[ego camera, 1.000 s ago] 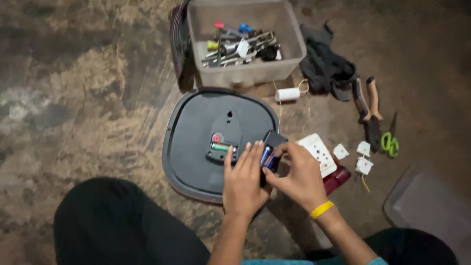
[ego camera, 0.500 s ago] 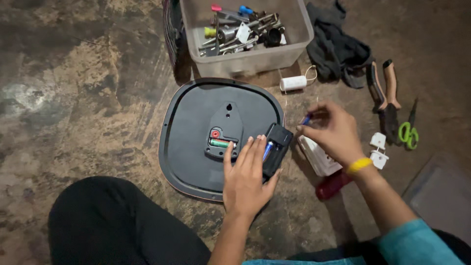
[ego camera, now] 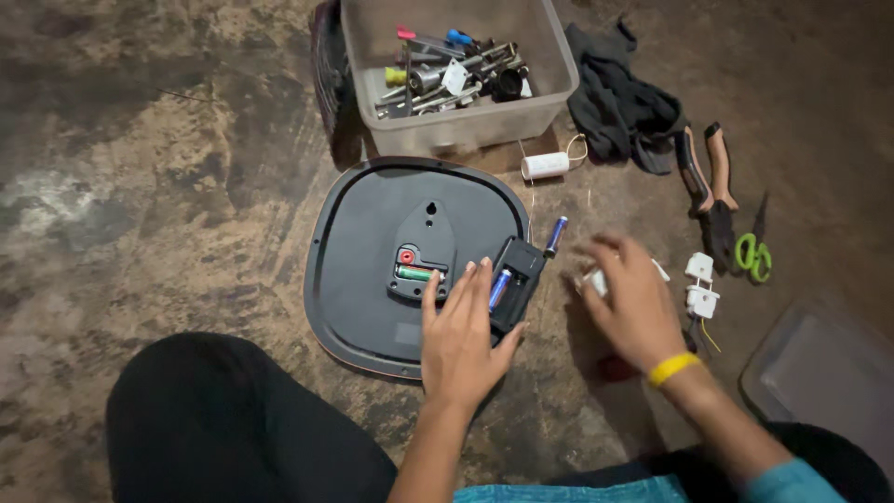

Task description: The person sits on the floor and works on a small black electronic device, removing and inserting batteries, and using a screwdriver to adjust internal components. They also wipe the device with a cloth and handle a battery charger.

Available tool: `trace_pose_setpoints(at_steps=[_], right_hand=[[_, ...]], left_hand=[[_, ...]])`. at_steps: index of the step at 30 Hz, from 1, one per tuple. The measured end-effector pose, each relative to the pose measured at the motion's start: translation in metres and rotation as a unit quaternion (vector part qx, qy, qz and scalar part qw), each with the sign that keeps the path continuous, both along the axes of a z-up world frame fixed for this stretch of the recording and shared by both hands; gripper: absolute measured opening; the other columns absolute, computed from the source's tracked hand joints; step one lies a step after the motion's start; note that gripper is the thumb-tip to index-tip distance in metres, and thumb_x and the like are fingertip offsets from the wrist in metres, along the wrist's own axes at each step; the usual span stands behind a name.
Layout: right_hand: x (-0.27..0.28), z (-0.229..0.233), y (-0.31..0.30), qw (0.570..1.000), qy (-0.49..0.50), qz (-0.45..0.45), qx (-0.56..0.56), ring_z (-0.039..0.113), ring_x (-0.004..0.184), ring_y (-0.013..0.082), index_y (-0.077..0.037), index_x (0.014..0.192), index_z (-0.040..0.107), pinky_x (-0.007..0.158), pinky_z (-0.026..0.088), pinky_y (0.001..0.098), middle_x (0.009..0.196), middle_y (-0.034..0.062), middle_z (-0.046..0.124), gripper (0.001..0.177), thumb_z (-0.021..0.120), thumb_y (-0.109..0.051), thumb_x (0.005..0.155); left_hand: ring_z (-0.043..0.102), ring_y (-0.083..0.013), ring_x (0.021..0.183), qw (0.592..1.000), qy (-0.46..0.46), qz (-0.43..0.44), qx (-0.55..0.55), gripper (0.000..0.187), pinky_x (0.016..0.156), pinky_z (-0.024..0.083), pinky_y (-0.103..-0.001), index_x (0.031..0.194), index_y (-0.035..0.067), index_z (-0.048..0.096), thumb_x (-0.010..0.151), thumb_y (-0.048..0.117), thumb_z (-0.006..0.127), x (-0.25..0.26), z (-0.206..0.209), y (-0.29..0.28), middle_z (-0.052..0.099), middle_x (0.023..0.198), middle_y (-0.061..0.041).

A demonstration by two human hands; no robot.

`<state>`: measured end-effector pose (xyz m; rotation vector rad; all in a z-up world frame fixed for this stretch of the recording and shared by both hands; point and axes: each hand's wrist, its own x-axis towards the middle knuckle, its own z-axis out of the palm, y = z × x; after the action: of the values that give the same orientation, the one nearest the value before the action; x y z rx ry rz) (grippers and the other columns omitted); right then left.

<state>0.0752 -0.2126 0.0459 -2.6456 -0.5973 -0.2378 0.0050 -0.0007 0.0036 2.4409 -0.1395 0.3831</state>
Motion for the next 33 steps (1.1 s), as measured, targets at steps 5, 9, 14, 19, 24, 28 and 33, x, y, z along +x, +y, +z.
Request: trace_pose_setpoints(at_steps=[5,9,14,19,24,28,33], right_hand=[[-0.035,0.004,0.047,0.999,0.014,0.025,0.017,0.058,0.121,0.0381,-0.015,0.125,0.069,0.102,0.046,0.0468,0.132,0.0163,0.059,0.043,0.068,-0.009,0.082],[-0.05,0.002,0.077,0.993,-0.087,0.007,-0.085,0.055,0.122,0.0382,-0.009,0.129,0.066,0.102,0.043,0.0489,0.131,0.0191,0.059,0.053,0.068,-0.01,0.076],[-0.051,0.001,0.089,0.996,-0.06,-0.043,-0.056,0.055,0.114,0.0387,-0.004,0.122,0.068,0.096,0.044,0.05,0.119,0.0182,0.06,0.048,0.065,-0.004,0.075],[-0.035,-0.003,0.09,0.998,-0.012,-0.067,0.011,0.055,0.106,0.0396,-0.003,0.107,0.071,0.094,0.046,0.0492,0.106,0.0184,0.058,0.034,0.062,0.003,0.074],[-0.023,0.001,0.09,0.996,0.021,-0.081,0.036,0.055,0.103,0.0402,-0.004,0.101,0.071,0.092,0.045,0.0489,0.104,0.0181,0.059,0.033,0.062,0.005,0.07],[-0.028,0.008,0.095,0.993,0.028,-0.066,0.09,0.055,0.105,0.0404,-0.002,0.096,0.062,0.093,0.045,0.0495,0.104,0.0184,0.06,0.025,0.061,0.004,0.072],[-0.048,0.01,0.1,0.996,0.026,0.015,0.086,0.062,0.097,0.0376,-0.005,0.099,0.062,0.084,0.05,0.046,0.097,0.0157,0.064,0.015,0.067,-0.002,0.084]], left_hand=[[0.049,-0.0283,0.139,1.0,-0.011,-0.007,-0.028,0.09,0.122,0.02,-0.055,0.146,-0.002,0.043,0.076,0.035,0.085,-0.001,-0.002,0.003,0.056,0.146,-0.017],[0.05,-0.0267,0.139,1.0,-0.002,-0.01,-0.014,0.092,0.123,0.02,-0.054,0.146,0.0,0.044,0.069,0.025,0.086,-0.001,-0.006,0.003,0.058,0.146,-0.015],[0.051,-0.0248,0.14,1.0,0.003,-0.002,-0.025,0.092,0.123,0.021,-0.053,0.147,0.001,0.045,0.068,0.021,0.087,-0.001,-0.006,0.003,0.058,0.145,-0.016],[0.051,-0.0238,0.139,0.999,0.029,0.001,-0.014,0.095,0.123,0.02,-0.053,0.148,0.002,0.044,0.065,0.018,0.087,-0.001,-0.003,0.002,0.058,0.145,-0.013],[0.05,-0.0246,0.138,0.999,0.029,-0.006,-0.031,0.092,0.123,0.019,-0.053,0.144,0.002,0.046,0.064,0.018,0.088,0.001,-0.002,0.003,0.057,0.146,-0.012],[0.05,-0.0235,0.14,0.999,0.042,-0.005,-0.008,0.093,0.123,0.019,-0.052,0.146,0.002,0.046,0.062,0.013,0.086,0.0,-0.007,0.003,0.057,0.146,-0.011],[0.051,-0.0182,0.144,0.997,-0.018,0.024,0.07,0.079,0.128,0.021,-0.048,0.15,0.008,0.046,0.079,0.012,0.081,0.0,-0.011,0.001,0.059,0.15,-0.005]])
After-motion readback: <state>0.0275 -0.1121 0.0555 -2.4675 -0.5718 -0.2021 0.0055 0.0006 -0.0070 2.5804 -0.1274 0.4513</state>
